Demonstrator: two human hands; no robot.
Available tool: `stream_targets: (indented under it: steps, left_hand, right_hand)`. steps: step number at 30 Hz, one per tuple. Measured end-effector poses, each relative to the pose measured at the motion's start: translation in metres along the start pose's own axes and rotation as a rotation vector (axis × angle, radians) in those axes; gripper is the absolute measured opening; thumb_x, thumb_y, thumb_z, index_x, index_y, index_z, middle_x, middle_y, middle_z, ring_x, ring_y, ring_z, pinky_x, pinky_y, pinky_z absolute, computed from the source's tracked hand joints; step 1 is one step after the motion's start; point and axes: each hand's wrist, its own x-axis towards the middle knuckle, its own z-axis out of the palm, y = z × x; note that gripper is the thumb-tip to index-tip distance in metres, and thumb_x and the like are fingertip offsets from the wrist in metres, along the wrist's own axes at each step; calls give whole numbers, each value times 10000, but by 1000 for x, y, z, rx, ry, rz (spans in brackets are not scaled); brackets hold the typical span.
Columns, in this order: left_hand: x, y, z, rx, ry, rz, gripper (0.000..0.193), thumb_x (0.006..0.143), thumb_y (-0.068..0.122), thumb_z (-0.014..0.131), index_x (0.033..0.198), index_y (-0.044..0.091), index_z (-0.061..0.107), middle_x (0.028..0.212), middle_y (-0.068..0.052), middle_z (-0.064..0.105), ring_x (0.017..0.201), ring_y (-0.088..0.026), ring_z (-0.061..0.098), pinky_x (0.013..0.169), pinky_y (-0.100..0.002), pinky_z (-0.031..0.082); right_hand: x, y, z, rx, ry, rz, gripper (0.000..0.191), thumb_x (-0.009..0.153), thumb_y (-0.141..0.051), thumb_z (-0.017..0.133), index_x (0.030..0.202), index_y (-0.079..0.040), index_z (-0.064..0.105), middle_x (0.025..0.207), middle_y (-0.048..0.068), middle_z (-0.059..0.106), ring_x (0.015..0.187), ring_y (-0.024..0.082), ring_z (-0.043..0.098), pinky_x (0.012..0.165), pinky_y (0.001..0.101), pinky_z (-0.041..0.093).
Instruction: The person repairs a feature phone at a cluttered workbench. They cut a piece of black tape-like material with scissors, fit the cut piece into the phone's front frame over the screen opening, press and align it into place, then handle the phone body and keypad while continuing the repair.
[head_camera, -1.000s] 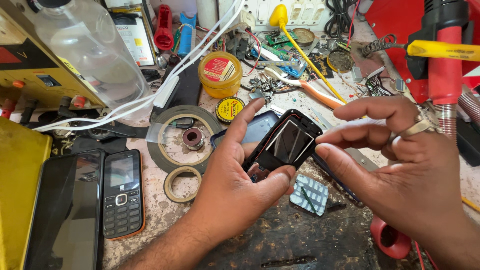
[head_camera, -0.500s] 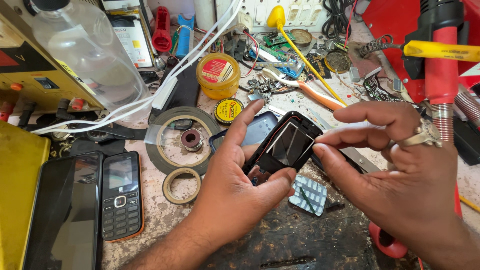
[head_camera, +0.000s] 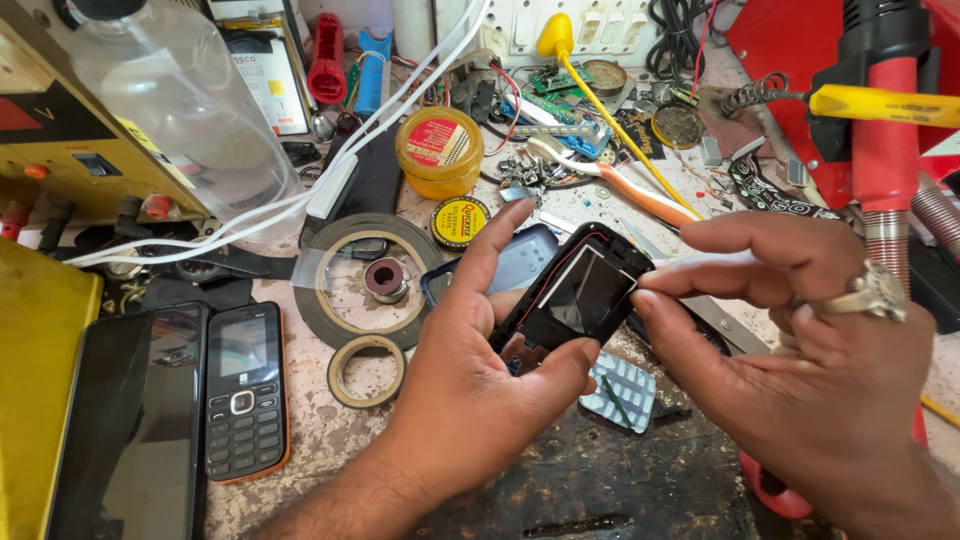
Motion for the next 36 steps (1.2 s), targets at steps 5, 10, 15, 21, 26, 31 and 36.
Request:
stream_targets:
  steps: [5, 10, 15, 21, 26, 31, 36]
  left_hand:
    - [-1, -1, -2, 64, 11, 17, 1049, 787, 52, 752, 1660, 163, 182, 851, -28, 747, 670, -32, 604, 599, -209, 502]
    - [-3, 1, -2, 88, 13, 12, 1061, 777, 63, 761, 1662, 179, 186, 877, -7, 759, 679, -15, 578, 617, -195, 488]
    - [-3, 2, -2, 93, 15, 13, 1056, 773, 66, 759, 1654, 180, 188, 907, -12, 775, 695, -14, 605, 638, -193, 507]
    - [-2, 1, -3, 93, 11, 15, 1051, 778, 66, 756, 1654, 172, 185, 918, -23, 774, 700, -19, 611, 638, -198, 514]
    - [-3, 0, -3, 105, 13, 30, 1044, 784, 70, 753, 1654, 159, 182, 921, -16, 775, 708, -14, 614, 646, -192, 516]
    - [-3, -1, -2, 90, 16, 29, 1038, 789, 66, 748, 1656, 161, 185, 914, -25, 768, 711, -20, 610, 641, -195, 513]
    - [-3, -2, -2, 70, 16, 29, 1032, 793, 60, 738, 1654, 163, 178, 914, -31, 767, 714, -25, 622, 635, -199, 516]
  right_hand:
    - [-3, 2, 3, -71, 33, -58, 473, 786, 55, 808, 1160, 90, 520, 1116, 129, 644, 920, 222, 769, 711, 252, 610]
    - [-4, 6, 3, -77, 45, -139, 461, 785, 41, 815, 1116, 78, 496, 1197, 143, 616, 922, 233, 765, 730, 258, 633]
    - [-5, 8, 3, -113, 46, -158, 493, 788, 42, 809, 1162, 94, 490, 1186, 156, 599, 922, 239, 759, 727, 269, 628]
    - [-4, 8, 4, -119, 36, -181, 476, 820, 44, 813, 1180, 87, 506, 1216, 143, 614, 947, 233, 762, 764, 274, 642]
    - [-5, 6, 5, -91, 51, -110, 486, 797, 32, 812, 1160, 94, 495, 1180, 136, 627, 922, 221, 767, 718, 256, 624]
    - [-4, 3, 4, -141, 34, -64, 493, 795, 37, 822, 1170, 101, 508, 1134, 137, 659, 910, 220, 777, 694, 252, 606]
    - [-5, 1, 5, -114, 55, -60, 476, 787, 28, 813, 1141, 97, 503, 1166, 141, 645, 915, 212, 767, 696, 242, 607]
